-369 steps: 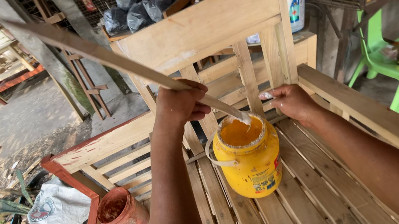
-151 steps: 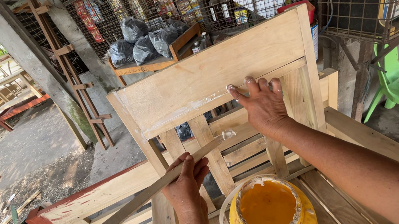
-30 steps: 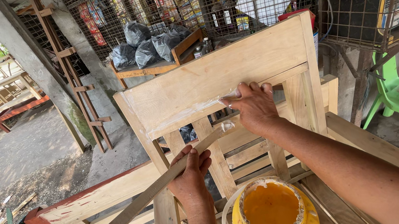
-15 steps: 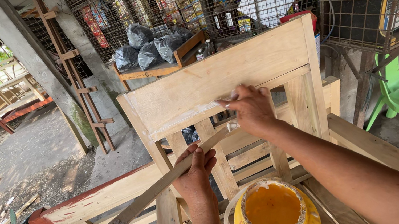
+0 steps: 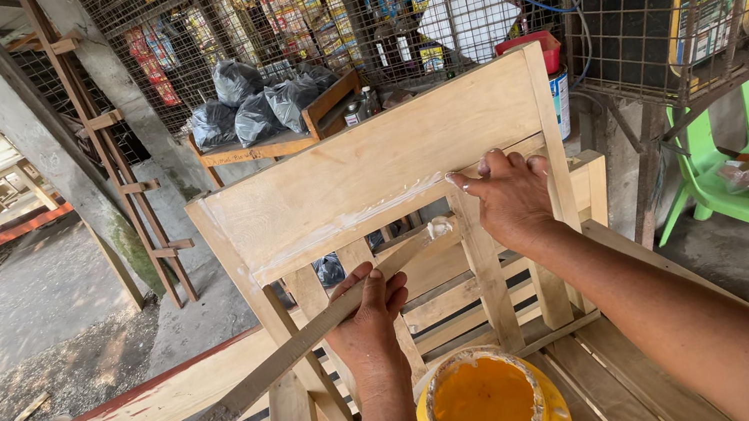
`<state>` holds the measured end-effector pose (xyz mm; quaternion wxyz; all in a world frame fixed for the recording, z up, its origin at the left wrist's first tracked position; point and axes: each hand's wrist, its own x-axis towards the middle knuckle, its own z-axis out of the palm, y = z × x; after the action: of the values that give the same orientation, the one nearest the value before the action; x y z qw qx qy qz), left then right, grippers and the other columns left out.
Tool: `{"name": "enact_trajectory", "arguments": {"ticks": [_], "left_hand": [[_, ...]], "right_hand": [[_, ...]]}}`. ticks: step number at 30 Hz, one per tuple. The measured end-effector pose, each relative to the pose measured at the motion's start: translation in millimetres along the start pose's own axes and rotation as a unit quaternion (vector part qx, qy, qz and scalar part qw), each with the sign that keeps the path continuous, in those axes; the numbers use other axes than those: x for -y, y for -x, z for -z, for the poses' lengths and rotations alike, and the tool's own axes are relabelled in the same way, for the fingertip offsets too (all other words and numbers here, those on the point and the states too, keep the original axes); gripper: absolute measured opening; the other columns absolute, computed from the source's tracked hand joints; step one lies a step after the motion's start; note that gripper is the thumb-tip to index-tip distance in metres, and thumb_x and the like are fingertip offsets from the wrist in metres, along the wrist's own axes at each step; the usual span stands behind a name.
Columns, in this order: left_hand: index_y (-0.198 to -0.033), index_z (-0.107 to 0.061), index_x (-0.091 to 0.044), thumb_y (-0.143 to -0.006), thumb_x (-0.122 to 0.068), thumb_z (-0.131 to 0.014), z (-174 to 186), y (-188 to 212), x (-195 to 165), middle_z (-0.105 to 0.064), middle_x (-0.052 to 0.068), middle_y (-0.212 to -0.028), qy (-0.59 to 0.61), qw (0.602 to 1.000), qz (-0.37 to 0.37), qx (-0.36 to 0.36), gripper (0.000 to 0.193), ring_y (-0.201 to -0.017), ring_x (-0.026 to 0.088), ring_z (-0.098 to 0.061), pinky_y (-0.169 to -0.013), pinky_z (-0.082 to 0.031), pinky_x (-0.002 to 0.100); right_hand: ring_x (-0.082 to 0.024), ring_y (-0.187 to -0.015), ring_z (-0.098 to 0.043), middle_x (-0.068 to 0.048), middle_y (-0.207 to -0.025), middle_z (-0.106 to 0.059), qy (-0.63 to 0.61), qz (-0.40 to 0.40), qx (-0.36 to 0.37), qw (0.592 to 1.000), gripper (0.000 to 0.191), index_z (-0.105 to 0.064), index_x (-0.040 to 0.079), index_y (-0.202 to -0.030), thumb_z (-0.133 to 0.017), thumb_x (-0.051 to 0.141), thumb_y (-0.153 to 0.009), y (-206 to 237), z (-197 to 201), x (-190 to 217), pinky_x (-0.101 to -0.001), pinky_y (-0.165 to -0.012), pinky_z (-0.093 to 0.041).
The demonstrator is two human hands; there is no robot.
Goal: The person uses a wooden stick to scoop a white paste from a yellow bucket and applies it into the joints and gaps of a wooden chair frame. The person repeatedly scoops and spreads the paste along the top rail and vertical slats of the chair back.
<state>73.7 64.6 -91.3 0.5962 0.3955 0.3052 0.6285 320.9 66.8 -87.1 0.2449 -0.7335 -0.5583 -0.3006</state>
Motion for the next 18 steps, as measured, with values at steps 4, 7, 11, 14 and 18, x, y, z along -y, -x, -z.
{"name": "enact_trajectory", "arguments": {"ticks": [4,7,11,14,18], "left_hand": [[-0.117,-0.064,0.008,-0.092,-0.004,-0.067,-1.3,-2.0,-1.1,-0.074,0.020,-0.101,0.000,1.000,-0.003,0.001,0.028,-0.084,0.027,-0.079,-0.071,-0.065,0.035],[-0.118,-0.064,0.008,-0.092,-0.005,-0.067,-0.2,-3.1,-1.3,-0.074,0.021,-0.100,0.001,1.000,-0.005,0.002,0.028,-0.084,0.027,-0.079,-0.072,-0.065,0.035],[-0.119,-0.064,0.008,-0.093,-0.005,-0.066,3.3,-2.0,-0.4,-0.074,0.021,-0.101,-0.005,1.000,-0.006,0.000,0.029,-0.086,0.028,-0.079,-0.073,-0.066,0.035],[-0.119,-0.063,0.008,-0.093,-0.005,-0.066,7.5,-1.9,-1.6,-0.073,0.021,-0.102,-0.009,1.000,-0.002,-0.002,0.029,-0.087,0.028,-0.079,-0.074,-0.066,0.035],[-0.118,-0.064,0.009,-0.093,-0.006,-0.065,8.4,-3.4,-3.9,-0.073,0.021,-0.103,-0.014,1.000,-0.006,-0.012,0.029,-0.088,0.029,-0.079,-0.074,-0.067,0.036]], "right_hand": [[-0.021,-0.111,-0.050,-0.002,-0.112,-0.054,0.055,0.002,0.046,0.997,0.059,-0.068,0.039,-0.135,-0.055,0.007,-0.088,-7.6,1.9,6.9,-0.0441,-0.095,-0.028],[-0.023,-0.112,-0.051,-0.004,-0.113,-0.055,0.087,0.034,0.035,0.995,0.057,-0.065,0.029,-0.142,-0.054,0.009,-0.091,-6.4,-1.9,12.7,-0.0449,-0.097,-0.027],[-0.023,-0.112,-0.051,-0.006,-0.114,-0.055,0.135,0.082,0.025,0.987,0.057,-0.063,0.023,-0.144,-0.054,0.010,-0.089,-4.5,-2.9,19.3,-0.0462,-0.096,-0.027],[-0.024,-0.115,-0.050,-0.007,-0.115,-0.055,0.126,0.082,0.066,0.986,0.058,-0.062,0.027,-0.142,-0.053,0.006,-0.089,-4.2,6.4,15.5,-0.0469,-0.097,-0.027],[-0.024,-0.121,-0.048,-0.006,-0.123,-0.053,0.108,0.058,0.113,0.986,0.055,-0.059,0.029,-0.141,-0.052,0.007,-0.091,-4.2,15.0,8.8,-0.0464,-0.101,-0.026]]}}
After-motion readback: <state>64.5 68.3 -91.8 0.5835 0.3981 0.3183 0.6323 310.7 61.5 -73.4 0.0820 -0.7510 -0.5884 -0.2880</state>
